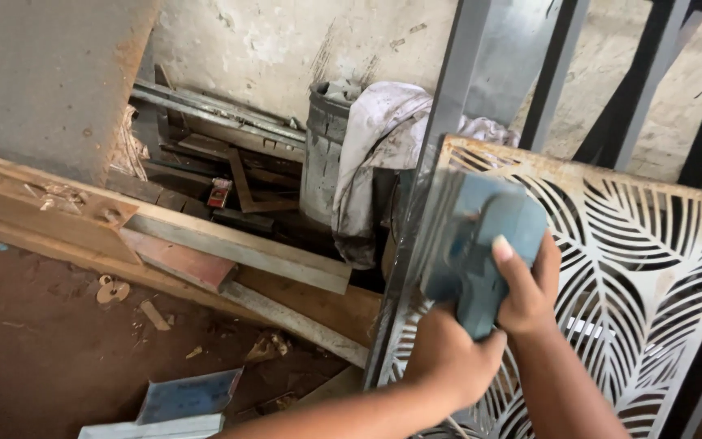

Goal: Sanding a decorative laser-cut metal panel using an electric orbital sander and a manual sanding block to smooth the surface.

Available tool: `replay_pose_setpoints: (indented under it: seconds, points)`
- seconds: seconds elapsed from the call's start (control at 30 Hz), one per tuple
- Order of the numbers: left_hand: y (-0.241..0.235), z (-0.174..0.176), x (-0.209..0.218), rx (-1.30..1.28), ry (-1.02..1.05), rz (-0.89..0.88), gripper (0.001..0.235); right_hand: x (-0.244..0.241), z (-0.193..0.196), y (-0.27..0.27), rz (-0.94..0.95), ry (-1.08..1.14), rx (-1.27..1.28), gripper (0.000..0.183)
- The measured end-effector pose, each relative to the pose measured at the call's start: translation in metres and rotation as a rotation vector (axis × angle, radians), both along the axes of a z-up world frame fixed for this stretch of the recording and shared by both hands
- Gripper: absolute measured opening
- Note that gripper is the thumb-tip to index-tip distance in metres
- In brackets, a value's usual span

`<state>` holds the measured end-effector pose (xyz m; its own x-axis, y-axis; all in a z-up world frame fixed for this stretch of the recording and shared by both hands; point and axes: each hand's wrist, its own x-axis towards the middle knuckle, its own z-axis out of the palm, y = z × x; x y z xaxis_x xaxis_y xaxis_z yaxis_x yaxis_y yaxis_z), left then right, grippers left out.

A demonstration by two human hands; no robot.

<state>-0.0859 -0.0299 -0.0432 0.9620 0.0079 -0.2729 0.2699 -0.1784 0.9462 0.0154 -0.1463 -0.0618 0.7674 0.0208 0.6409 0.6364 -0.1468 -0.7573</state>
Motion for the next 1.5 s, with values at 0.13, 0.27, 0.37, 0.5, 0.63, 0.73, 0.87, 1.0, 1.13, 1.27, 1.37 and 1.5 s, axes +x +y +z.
replay_pose_setpoints:
  seconds: [0.13, 0.27, 0.37, 0.5, 0.63, 0.73, 0.87, 1.0, 1.13, 1.27, 1.37, 1.5]
  points:
    - [0.002, 0.021, 0.024, 0.023, -0.076, 0.080, 0.022, 0.022, 0.039, 0.015, 0.012, -0.003, -0.008, 0.037]
    - [0.010, 0.042, 0.037, -0.019, -0.180, 0.069, 0.019, 0.036, 0.062, 0.025, 0.109, 0.011, 0.089, 0.039]
    - [0.011, 0.054, 0.039, 0.014, -0.169, 0.021, 0.024, 0.037, 0.067, 0.021, 0.090, -0.017, 0.136, 0.032]
    - [0.000, 0.052, 0.037, 0.149, -0.130, -0.046, 0.037, 0.033, 0.055, 0.004, 0.082, 0.000, 0.254, 0.029]
    - [-0.006, 0.054, 0.040, 0.169, -0.106, -0.094, 0.038, 0.027, 0.059, -0.004, 0.121, -0.011, 0.241, 0.044]
    - [-0.002, 0.057, 0.044, 0.218, -0.105, -0.116, 0.042, 0.043, 0.053, -0.004, 0.058, 0.021, 0.324, 0.032]
    - [0.009, 0.044, 0.044, 0.103, -0.139, 0.000, 0.032, 0.063, 0.032, 0.009, -0.145, 0.121, 0.287, 0.032]
    - [0.015, 0.041, 0.039, 0.084, -0.174, 0.067, 0.033, 0.048, 0.036, 0.023, 0.008, 0.055, 0.281, 0.033]
    - [0.002, 0.041, 0.035, 0.050, -0.159, 0.023, 0.023, 0.022, 0.056, 0.009, 0.127, -0.081, 0.078, 0.032]
    - [-0.017, 0.043, 0.040, 0.166, -0.116, -0.089, 0.028, 0.037, 0.032, -0.026, -0.041, -0.011, 0.238, 0.029]
    - [-0.033, 0.053, 0.048, 0.284, -0.131, -0.173, 0.038, 0.043, 0.031, -0.049, -0.083, 0.079, 0.465, 0.036]
    - [-0.048, 0.060, 0.052, 0.230, -0.195, -0.285, 0.038, 0.014, 0.063, -0.054, -0.045, 0.041, 0.379, 0.053]
